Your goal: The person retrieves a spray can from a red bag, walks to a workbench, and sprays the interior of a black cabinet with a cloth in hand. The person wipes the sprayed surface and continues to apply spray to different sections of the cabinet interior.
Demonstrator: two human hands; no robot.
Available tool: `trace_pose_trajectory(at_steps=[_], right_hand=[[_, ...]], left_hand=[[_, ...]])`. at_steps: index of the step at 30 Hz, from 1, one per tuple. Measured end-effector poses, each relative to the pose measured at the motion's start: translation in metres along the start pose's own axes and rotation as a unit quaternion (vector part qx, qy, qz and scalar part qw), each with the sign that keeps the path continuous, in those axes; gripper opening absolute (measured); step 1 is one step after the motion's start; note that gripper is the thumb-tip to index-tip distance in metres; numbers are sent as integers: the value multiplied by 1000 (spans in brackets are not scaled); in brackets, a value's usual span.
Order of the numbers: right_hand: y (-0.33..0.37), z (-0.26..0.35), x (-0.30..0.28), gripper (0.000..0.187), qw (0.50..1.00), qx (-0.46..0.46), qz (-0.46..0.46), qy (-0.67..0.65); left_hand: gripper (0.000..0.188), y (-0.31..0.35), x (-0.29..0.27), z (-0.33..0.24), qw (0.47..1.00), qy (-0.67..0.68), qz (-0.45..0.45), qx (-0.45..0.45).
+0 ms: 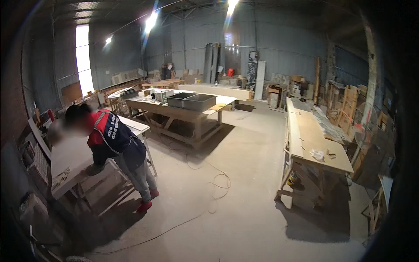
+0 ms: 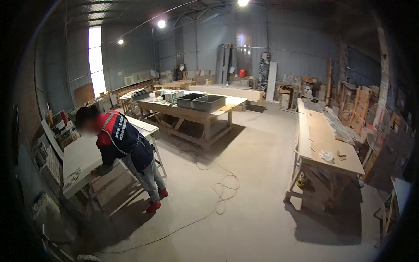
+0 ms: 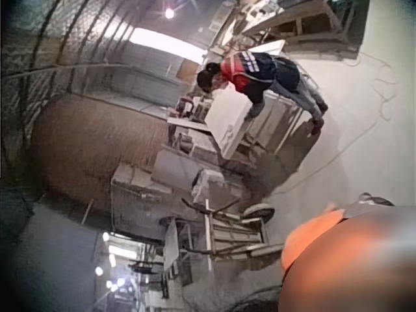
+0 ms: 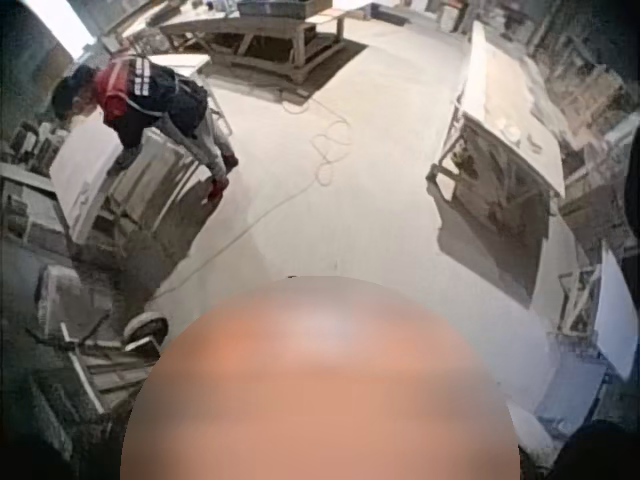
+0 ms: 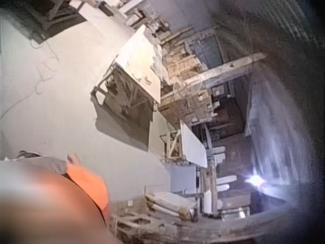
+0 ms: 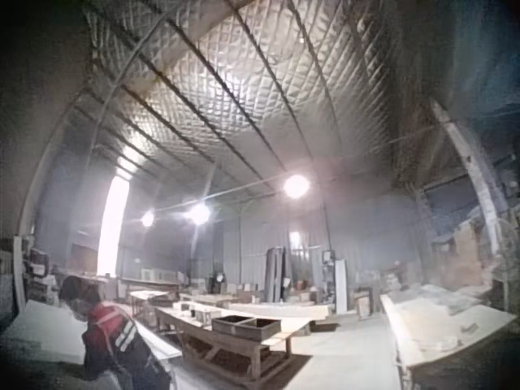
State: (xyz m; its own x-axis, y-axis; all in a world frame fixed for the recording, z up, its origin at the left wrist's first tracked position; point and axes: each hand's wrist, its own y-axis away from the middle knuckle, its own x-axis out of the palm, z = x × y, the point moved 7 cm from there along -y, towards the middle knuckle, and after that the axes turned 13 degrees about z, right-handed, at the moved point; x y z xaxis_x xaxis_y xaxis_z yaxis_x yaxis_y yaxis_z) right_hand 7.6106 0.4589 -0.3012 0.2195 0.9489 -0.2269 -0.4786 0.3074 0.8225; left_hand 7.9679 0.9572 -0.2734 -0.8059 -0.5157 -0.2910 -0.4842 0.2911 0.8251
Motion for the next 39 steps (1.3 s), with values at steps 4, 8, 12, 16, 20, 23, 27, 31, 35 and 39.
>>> trace_pose_trajectory(at_steps=[4,8,12,16,20,23,27,31,35,39], right_hand=[[-109,114,-80,25,994,-79,-37,63],[-225,175,-113,34,991,-104,-82,28],[-269,202,-100,39,998,-43,-26,-41],[-253,292,-89,39,1000,5,29,6],[-259,386,-96,39,999,-2,34,5],[-277,434,-107,38,1000,-8,28,-8],[-312,482,-124,38,999,-4,28,-15],[-363,525,-149,38,999,3,39,-20],[-432,586,-197,37,998,0,54,-12],[-503,660,-269,37,998,-9,59,2]], left_hand=[[16,-29,-7,-44,999,24,6,-24],[15,-79,-30,-84,998,35,20,-56],[15,-142,-83,-144,996,27,34,-82],[15,-212,-148,-230,996,12,44,-78],[15,-288,-210,-342,999,0,39,-37],[15,-335,-246,-436,999,31,17,13],[17,-378,-258,-525,979,164,-5,125],[17,-435,-247,-541,991,60,-14,120],[18,-479,-248,-534,987,-160,19,-24],[17,-507,-284,-604,988,-131,45,-75]])
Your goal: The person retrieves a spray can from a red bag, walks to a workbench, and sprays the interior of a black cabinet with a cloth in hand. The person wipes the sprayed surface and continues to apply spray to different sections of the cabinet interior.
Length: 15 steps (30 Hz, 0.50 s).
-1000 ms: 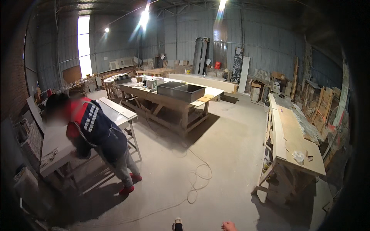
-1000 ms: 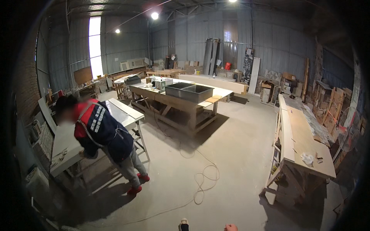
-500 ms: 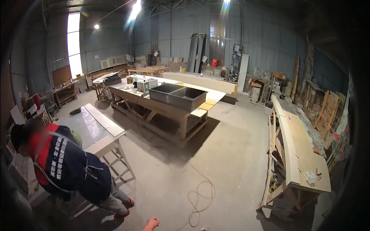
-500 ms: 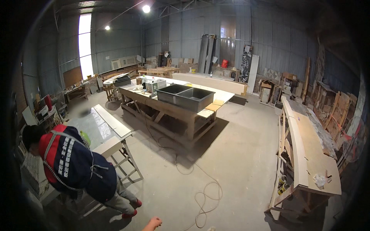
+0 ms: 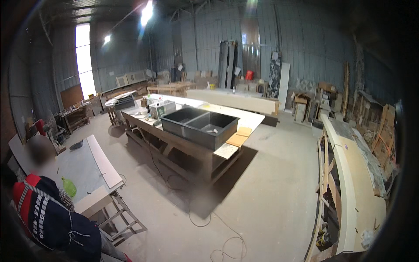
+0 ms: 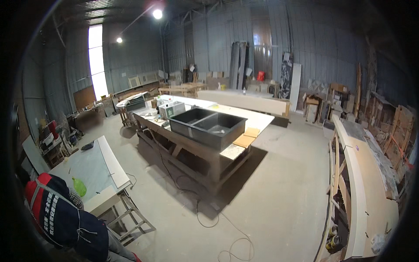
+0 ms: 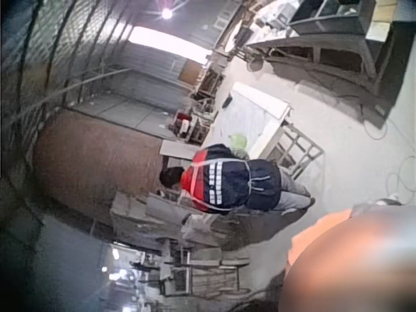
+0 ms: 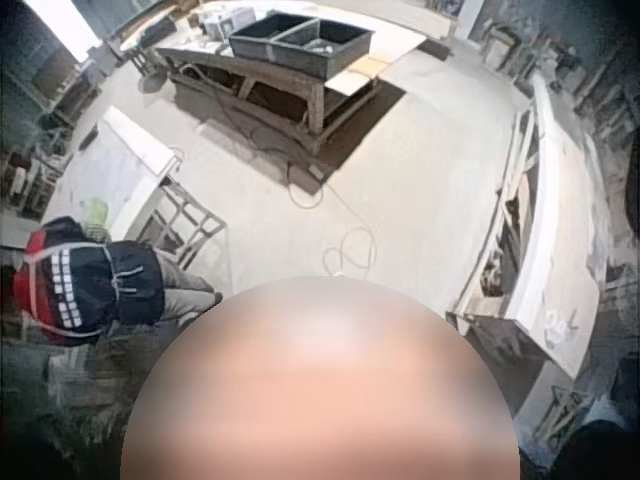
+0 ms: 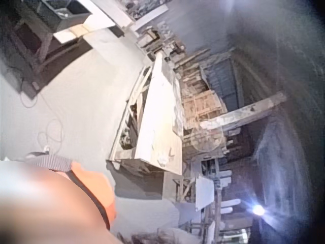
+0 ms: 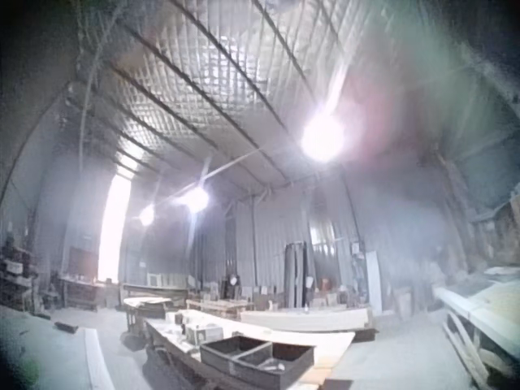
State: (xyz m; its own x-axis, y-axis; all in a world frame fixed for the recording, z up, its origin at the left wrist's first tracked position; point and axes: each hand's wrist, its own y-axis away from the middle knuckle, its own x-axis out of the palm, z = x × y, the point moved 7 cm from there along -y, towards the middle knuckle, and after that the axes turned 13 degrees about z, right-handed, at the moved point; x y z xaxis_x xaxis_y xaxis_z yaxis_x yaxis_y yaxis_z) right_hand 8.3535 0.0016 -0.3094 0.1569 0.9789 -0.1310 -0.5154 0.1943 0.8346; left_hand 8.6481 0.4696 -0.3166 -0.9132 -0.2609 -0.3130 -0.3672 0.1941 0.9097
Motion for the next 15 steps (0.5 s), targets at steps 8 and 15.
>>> trace_pose_trajectory(at_steps=[8,15], right_hand=[[-110,76,-126,36,995,-51,30,77],[-175,139,-239,39,996,-20,3,-86]], left_hand=[[16,-43,-116,-195,996,67,-14,57],[16,-143,-163,-347,997,41,22,58]])
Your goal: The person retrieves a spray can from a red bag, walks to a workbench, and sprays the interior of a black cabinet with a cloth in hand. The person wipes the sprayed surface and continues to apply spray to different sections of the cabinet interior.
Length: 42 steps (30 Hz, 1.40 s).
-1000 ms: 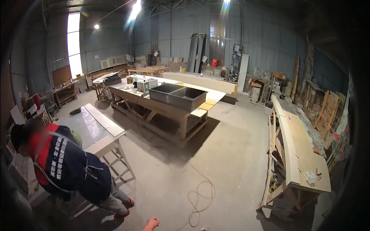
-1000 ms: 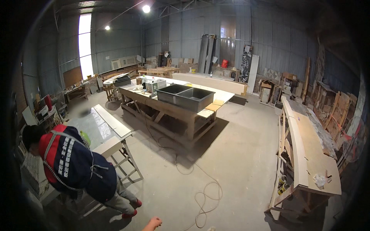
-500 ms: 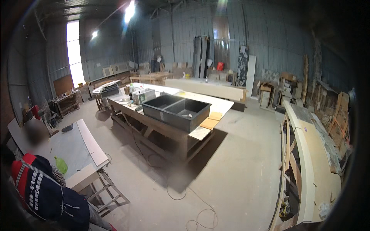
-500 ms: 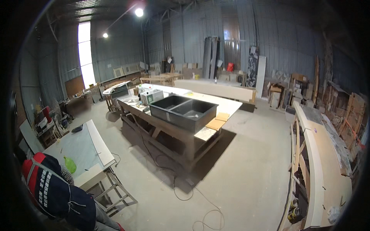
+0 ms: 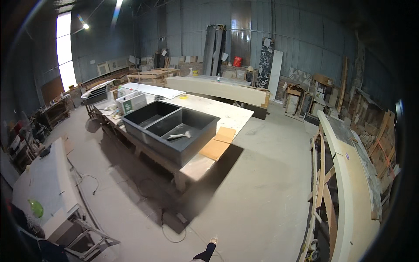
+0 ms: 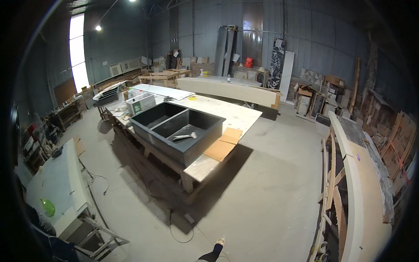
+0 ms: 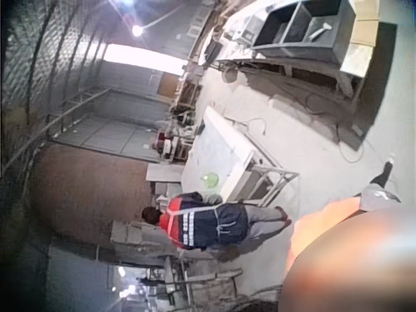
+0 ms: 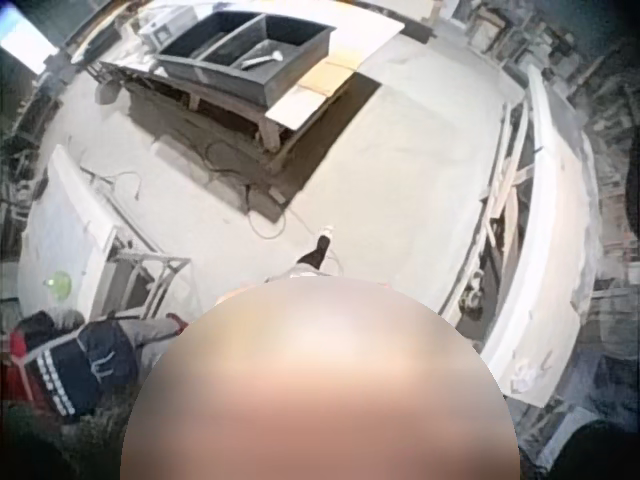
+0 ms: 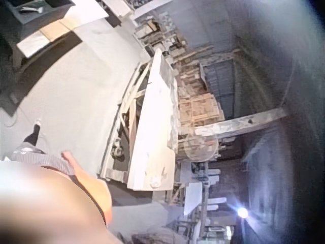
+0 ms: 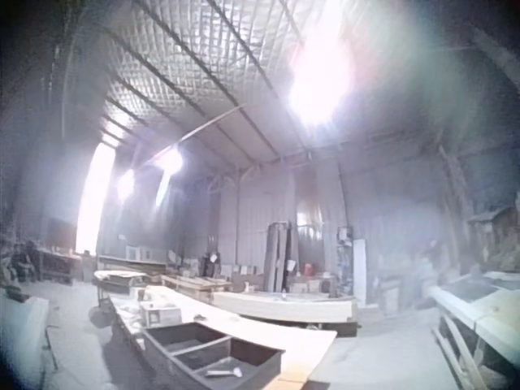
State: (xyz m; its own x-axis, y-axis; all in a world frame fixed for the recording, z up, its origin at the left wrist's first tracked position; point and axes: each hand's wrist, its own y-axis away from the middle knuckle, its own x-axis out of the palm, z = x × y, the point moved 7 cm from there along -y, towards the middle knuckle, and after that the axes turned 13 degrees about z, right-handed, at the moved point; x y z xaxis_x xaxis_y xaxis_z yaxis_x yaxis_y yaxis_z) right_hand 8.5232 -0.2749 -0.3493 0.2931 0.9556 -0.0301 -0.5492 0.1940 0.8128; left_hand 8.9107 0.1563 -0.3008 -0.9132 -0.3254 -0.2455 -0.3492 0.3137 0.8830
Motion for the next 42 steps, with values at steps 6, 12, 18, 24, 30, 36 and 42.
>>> trace_pose_trajectory(at_steps=[6,12,18,24,30,36,42], right_hand=[[-25,130,-109,37,997,28,-65,-22],[-39,201,-204,36,990,27,-117,-80],[-91,232,-295,34,983,40,-130,-122],[-157,295,-458,33,984,47,-124,-117],[-225,416,-659,31,987,1,-140,-79],[-301,527,-821,30,985,-40,-158,-60],[-351,582,-922,29,982,7,-164,-88]], left_hand=[[16,-114,-26,-136,991,-99,74,-49],[16,-241,-19,-336,976,-161,144,-10],[20,-331,23,-554,940,-318,72,101],[19,-359,12,-688,951,-281,122,44],[19,-368,-22,-806,975,-206,89,3],[20,-429,-23,-915,983,-159,93,-27],[22,-531,-32,-1089,967,-208,137,-53]])
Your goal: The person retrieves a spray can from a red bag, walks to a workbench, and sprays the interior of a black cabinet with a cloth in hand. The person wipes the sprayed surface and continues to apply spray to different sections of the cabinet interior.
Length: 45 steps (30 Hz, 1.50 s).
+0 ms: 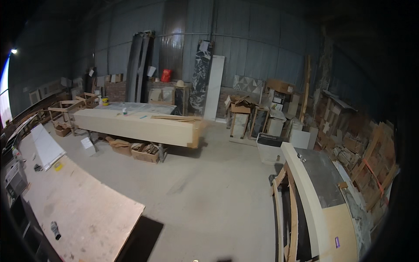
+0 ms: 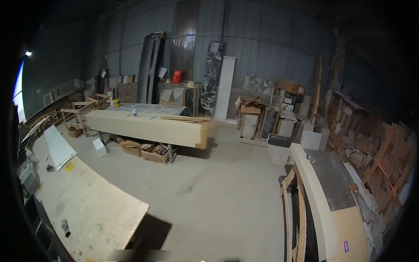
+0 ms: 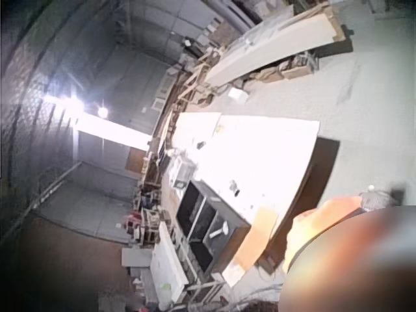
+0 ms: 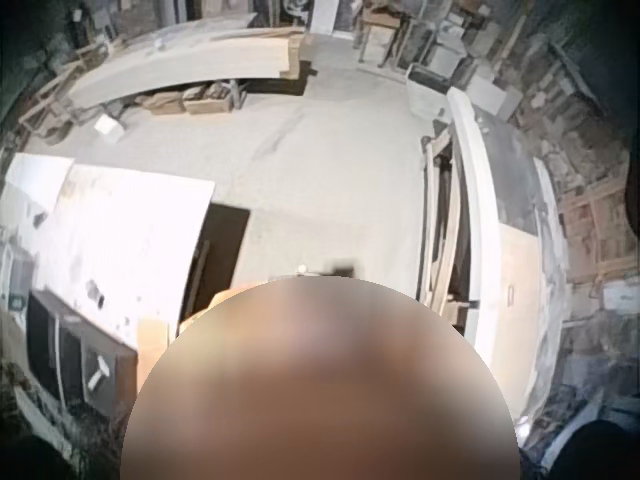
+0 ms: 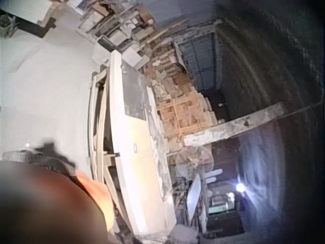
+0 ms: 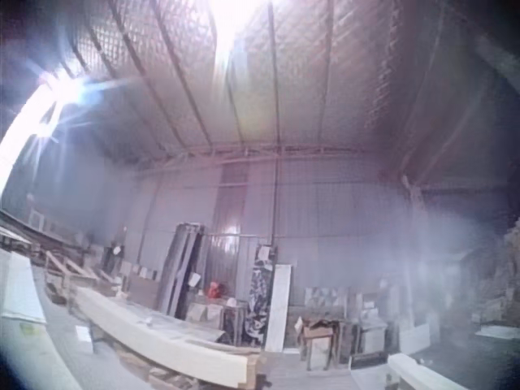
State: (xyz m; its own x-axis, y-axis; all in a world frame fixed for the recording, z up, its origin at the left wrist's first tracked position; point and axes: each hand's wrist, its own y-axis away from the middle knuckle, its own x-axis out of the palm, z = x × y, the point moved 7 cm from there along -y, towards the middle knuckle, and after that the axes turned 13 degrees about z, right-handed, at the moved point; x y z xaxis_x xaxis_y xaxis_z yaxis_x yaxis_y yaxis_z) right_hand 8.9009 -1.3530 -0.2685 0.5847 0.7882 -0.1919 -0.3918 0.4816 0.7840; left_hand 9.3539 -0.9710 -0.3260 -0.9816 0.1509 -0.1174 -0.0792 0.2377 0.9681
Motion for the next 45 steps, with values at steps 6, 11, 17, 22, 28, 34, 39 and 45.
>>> trace_pose_trajectory(at_steps=[6,11,17,22,28,34,39,45], right_hand=[[-40,48,-63,29,996,43,-34,-64],[-103,91,-113,29,991,45,-48,-112],[-235,176,-227,28,994,42,-26,-102],[-344,298,-369,29,998,22,-14,-51],[-504,447,-512,29,998,-52,-13,19],[-640,592,-574,29,995,-82,7,55],[-692,716,-603,28,998,-16,37,55],[-771,814,-640,27,998,20,52,38]], left_hand=[[25,-77,-123,-271,854,-493,33,163],[19,-131,-222,-456,954,-208,-35,213],[22,-151,-263,-536,996,-18,-14,82],[21,-142,-289,-542,998,-55,-17,-8],[21,-166,-318,-611,999,31,-24,-16],[21,-262,-421,-762,1000,-8,2,19],[20,-324,-558,-1002,903,-324,-54,278],[17,-363,-711,-1258,985,-75,-22,156]])
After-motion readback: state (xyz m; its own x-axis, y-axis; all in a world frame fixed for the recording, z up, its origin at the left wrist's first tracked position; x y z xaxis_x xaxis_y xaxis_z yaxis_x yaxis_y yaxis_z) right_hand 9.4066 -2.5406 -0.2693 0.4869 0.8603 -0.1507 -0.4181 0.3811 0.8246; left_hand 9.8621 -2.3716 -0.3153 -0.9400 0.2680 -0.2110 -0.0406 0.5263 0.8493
